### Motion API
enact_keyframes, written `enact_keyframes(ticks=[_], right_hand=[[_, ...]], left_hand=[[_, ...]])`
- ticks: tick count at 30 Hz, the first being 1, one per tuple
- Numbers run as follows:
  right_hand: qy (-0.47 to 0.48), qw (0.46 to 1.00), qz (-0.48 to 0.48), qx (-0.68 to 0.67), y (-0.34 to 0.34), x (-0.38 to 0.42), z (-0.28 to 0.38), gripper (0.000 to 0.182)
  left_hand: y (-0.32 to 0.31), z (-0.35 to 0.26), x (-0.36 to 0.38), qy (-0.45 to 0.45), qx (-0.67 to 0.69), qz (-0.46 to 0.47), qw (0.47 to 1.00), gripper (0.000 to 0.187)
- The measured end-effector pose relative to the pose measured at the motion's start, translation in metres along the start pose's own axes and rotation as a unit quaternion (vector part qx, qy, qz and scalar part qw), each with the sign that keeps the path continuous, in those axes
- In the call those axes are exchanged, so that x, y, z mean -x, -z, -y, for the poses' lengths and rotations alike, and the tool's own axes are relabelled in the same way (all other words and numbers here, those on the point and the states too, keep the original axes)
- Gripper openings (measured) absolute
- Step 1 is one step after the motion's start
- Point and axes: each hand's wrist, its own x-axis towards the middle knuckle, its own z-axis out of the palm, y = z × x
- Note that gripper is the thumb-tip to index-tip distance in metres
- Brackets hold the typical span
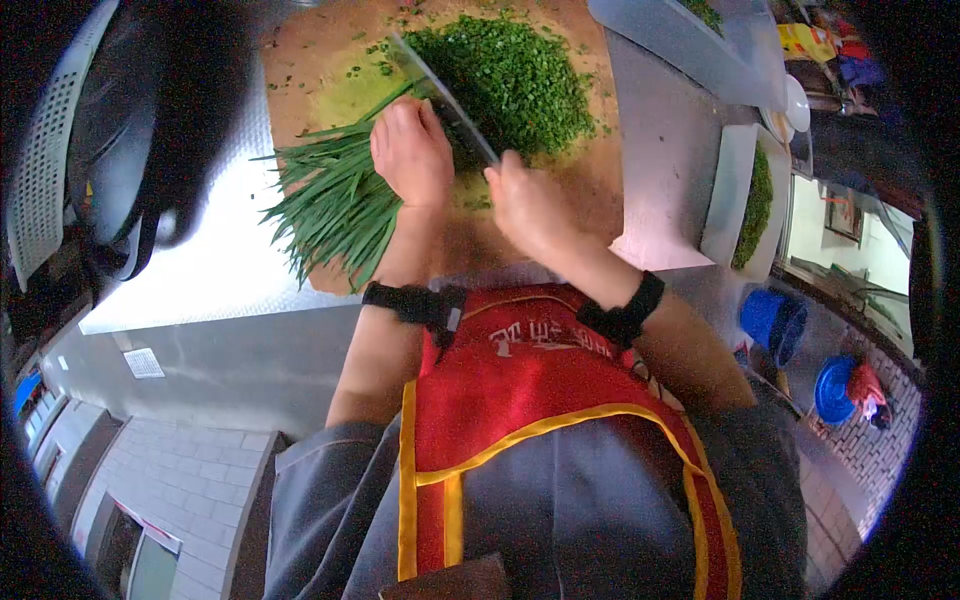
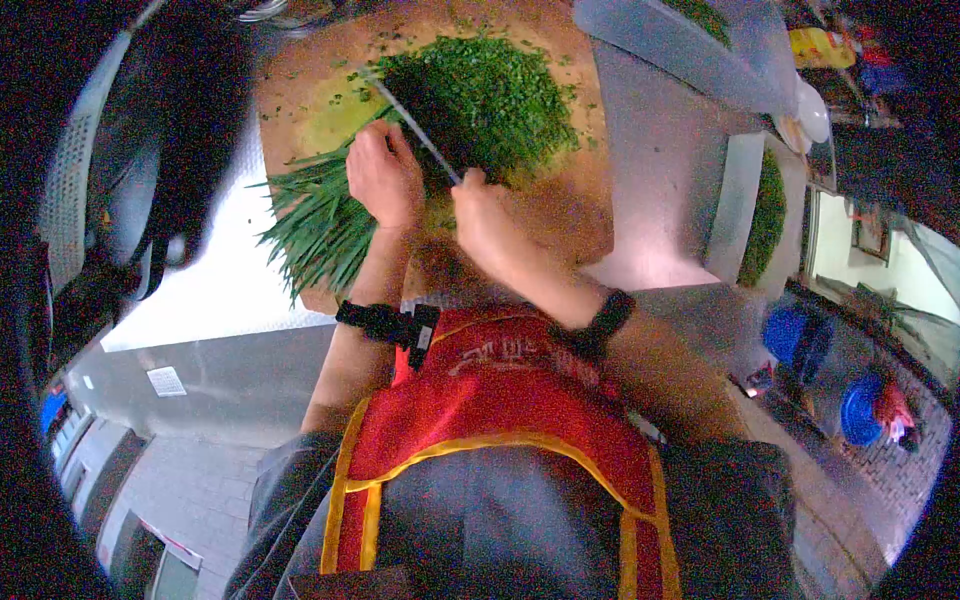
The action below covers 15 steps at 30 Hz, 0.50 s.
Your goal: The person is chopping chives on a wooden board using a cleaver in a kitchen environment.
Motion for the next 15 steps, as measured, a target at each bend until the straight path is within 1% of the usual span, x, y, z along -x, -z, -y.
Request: enact_keyframes(ticks=[2,3,5,7,10,13,15], right_hand=[[0.020,0.998,-0.039,-0.054,0.003,0.008,-0.012,0.024],[-0.008,0.998,-0.027,-0.057,0.015,0.013,-0.003,0.025],[-0.023,0.991,-0.041,-0.127,0.027,0.026,0.011,0.026],[-0.064,0.997,0.015,-0.041,0.044,0.035,0.020,0.025],[-0.025,0.999,0.028,0.034,0.051,0.046,0.025,0.025],[-0.017,0.998,0.045,0.050,0.055,0.055,0.027,0.025],[-0.024,0.998,0.046,0.038,0.059,0.055,0.029,0.025]], left_hand=[[0.007,-0.004,0.008,0.008,0.010,0.011,1.000,0.011],[0.005,-0.005,0.004,0.010,0.021,0.000,1.000,0.011],[0.002,0.001,0.006,0.014,0.036,-0.001,0.999,0.010],[0.001,0.002,0.007,0.014,0.039,-0.010,0.999,0.010],[0.000,0.002,0.005,0.014,0.046,-0.009,0.999,0.011],[0.001,0.002,0.006,0.011,0.042,-0.011,0.999,0.011],[0.001,0.001,0.005,0.008,0.035,-0.012,0.999,0.010]])
